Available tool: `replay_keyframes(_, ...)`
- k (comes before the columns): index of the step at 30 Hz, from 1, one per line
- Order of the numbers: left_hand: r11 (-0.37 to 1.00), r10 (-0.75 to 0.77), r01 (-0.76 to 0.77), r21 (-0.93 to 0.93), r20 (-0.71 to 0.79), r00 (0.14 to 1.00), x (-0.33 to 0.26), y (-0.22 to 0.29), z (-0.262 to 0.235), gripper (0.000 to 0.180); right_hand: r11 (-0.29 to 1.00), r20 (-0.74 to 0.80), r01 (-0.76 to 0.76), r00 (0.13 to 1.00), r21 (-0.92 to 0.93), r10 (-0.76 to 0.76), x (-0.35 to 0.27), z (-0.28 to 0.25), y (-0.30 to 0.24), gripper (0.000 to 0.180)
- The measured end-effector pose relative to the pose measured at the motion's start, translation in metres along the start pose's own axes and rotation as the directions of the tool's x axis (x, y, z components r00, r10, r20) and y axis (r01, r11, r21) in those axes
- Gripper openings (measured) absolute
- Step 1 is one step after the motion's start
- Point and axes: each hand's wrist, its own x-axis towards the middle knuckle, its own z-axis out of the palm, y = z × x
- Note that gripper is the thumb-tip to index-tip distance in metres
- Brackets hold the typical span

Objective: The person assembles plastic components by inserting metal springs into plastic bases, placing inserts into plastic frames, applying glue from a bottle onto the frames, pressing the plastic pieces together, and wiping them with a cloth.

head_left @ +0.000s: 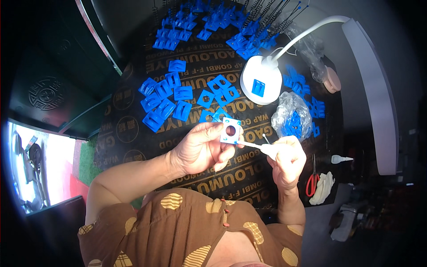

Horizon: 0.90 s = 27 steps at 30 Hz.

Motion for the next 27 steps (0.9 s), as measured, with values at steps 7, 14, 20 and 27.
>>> replay_keyframes(7, 0.999, 0.004, -0.002, -0.037, 0.041, 0.999, 0.001, -0.001, 0.001, 0.037, 0.988, 0.033, -0.129, 0.991, 0.086, 0.126, 0.001, 0.003, -0.016, 0.015)
replay_keyframes(14, 0.999, -0.006, 0.009, -0.047, 0.07, 0.998, 0.0, 0.0, -0.005, 0.035, 0.995, 0.049, -0.09, 0.995, 0.045, 0.088, 0.0, 0.007, -0.019, 0.019)
replay_keyframes(20, 0.996, 0.005, 0.0, -0.088, 0.063, 0.998, 0.0, -0.001, 0.002, 0.036, 1.0, 0.015, -0.023, 1.0, -0.014, 0.024, -0.002, 0.005, -0.009, 0.035)
replay_keyframes(27, 0.995, -0.001, 0.008, -0.1, 0.062, 0.998, 0.0, -0.001, 0.002, 0.036, 0.997, 0.033, 0.021, 0.999, -0.078, -0.019, -0.003, 0.001, -0.006, 0.034)
